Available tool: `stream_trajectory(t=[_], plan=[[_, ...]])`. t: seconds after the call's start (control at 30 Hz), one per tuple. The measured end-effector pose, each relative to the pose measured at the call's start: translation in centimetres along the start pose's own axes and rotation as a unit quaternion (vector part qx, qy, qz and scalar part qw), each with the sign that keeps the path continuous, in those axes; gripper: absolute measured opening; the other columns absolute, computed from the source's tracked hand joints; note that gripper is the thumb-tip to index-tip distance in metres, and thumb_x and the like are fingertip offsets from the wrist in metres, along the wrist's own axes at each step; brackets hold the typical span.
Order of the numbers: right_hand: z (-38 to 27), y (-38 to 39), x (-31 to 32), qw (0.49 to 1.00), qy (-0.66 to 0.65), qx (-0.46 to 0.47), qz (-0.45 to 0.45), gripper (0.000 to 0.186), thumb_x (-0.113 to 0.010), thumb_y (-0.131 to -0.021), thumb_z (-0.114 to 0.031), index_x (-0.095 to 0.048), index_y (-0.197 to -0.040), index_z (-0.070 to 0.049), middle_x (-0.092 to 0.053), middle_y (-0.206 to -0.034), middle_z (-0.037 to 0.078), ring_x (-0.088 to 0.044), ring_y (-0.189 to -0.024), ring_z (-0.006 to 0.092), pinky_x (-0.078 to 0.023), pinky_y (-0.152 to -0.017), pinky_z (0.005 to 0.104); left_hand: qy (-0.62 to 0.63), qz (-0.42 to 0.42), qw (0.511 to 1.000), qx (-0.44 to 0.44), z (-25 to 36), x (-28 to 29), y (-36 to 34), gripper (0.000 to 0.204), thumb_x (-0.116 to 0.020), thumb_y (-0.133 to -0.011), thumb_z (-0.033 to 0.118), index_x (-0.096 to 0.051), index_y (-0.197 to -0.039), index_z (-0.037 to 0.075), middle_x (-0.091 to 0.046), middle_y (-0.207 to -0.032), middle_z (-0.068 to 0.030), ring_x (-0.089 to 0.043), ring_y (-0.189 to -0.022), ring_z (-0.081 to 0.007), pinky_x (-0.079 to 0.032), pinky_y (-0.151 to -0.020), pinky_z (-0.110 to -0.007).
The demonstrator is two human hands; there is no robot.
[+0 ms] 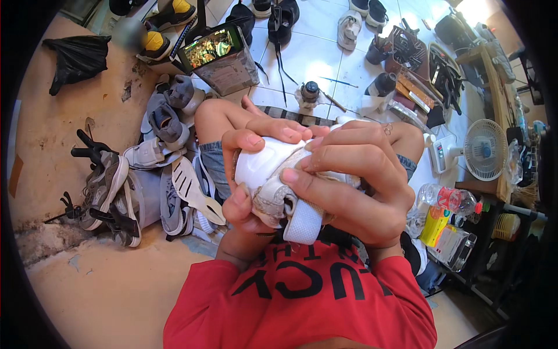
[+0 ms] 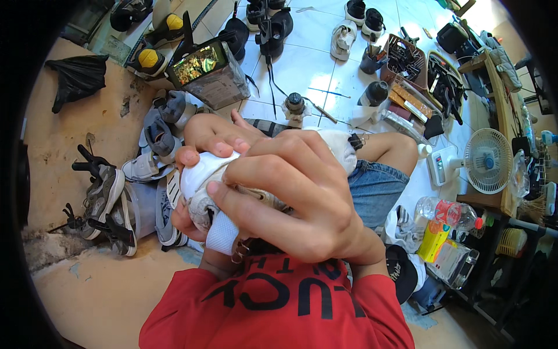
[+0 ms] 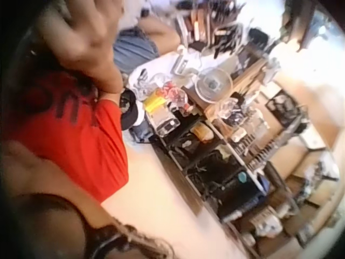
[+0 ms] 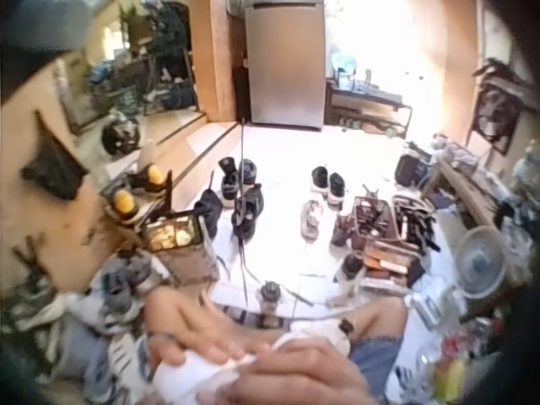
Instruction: Apply adhesive and clamps to repair the sole of a shoe.
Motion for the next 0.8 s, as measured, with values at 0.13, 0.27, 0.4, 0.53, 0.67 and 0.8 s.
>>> stream_trajectory(t=[0.13,0.27,0.4,0.53,0.67,0.8], plan=[[0.6,0.2,0.0,1.000,-0.025,-0.016,0.001,0.031,-0.085,-0.065,-0.008,-0.079,-0.095,-0.010,-0.067,-0.095,0.005,-0.067,-0.085,0.0234,-0.057,-0.074,0.0385,0.038,-0.008,0.999,-0.035,-0.3,0.1,-0.3,0.051,-0.060,-0.090,0.039,-0.047,-0.130,0.010,-0.057,-0.123,-0.0250,-0.058,-0.121,-0.0415,-0.044,-0.108,-0.064],[1.1,0.6,0.1,0.999,-0.025,-0.044,0.009,0.047,-0.086,-0.070,-0.008,-0.071,-0.114,-0.001,-0.072,-0.101,0.012,-0.069,-0.084,0.0282,-0.058,-0.077,0.0413,-0.073,-0.028,0.997,-0.011,0.1,0.3,-0.3,0.049,-0.058,-0.091,0.039,-0.047,-0.127,0.008,-0.056,-0.124,-0.0260,-0.061,-0.115,-0.0419,-0.046,-0.106,-0.062],[1.0,1.0,0.2,0.998,-0.026,-0.037,-0.034,0.064,-0.086,-0.076,-0.010,-0.057,-0.131,0.001,-0.074,-0.103,0.016,-0.070,-0.089,0.0303,-0.057,-0.079,0.0438,-0.103,0.010,0.994,0.023,0.0,0.4,0.1,0.047,-0.057,-0.090,0.038,-0.048,-0.124,0.007,-0.058,-0.121,-0.0276,-0.061,-0.114,-0.0423,-0.046,-0.105,-0.062],[2.0,1.5,0.0,0.989,-0.139,-0.048,0.022,0.073,-0.086,-0.077,-0.012,-0.048,-0.137,0.005,-0.068,-0.121,0.022,-0.070,-0.094,0.0251,-0.056,-0.087,0.0407,-0.112,-0.028,0.993,-0.040,1.0,0.6,0.1,0.047,-0.059,-0.087,0.037,-0.050,-0.121,0.006,-0.061,-0.116,-0.0280,-0.061,-0.113,-0.0425,-0.046,-0.104,-0.062],[1.7,1.3,0.0,0.996,-0.081,-0.033,0.020,0.074,-0.086,-0.078,-0.015,-0.047,-0.136,0.009,-0.063,-0.129,0.025,-0.070,-0.093,0.0204,-0.056,-0.091,0.0373,-0.048,-0.018,0.999,-0.001,0.3,1.1,0.3,0.047,-0.061,-0.085,0.037,-0.051,-0.122,0.008,-0.061,-0.117,-0.0265,-0.061,-0.114,-0.0473,-0.046,-0.103,-0.064],[0.6,1.5,0.4,0.994,-0.080,0.010,0.074,0.107,-0.092,-0.074,-0.015,-0.027,-0.159,-0.014,-0.051,-0.141,0.031,-0.070,-0.099,0.0257,-0.058,-0.089,0.0403,-0.072,-0.043,0.996,-0.020,1.2,0.6,0.4,0.047,-0.062,-0.086,0.038,-0.053,-0.121,0.008,-0.061,-0.116,-0.0245,-0.063,-0.113,-0.0446,-0.047,-0.103,-0.064]])
Point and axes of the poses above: each hand's wrist, its own y-axis away from the middle knuckle, its own x-axis out of the back of the hand, z = x × y, the point moved 10 cm from there along -y, towards the middle knuckle
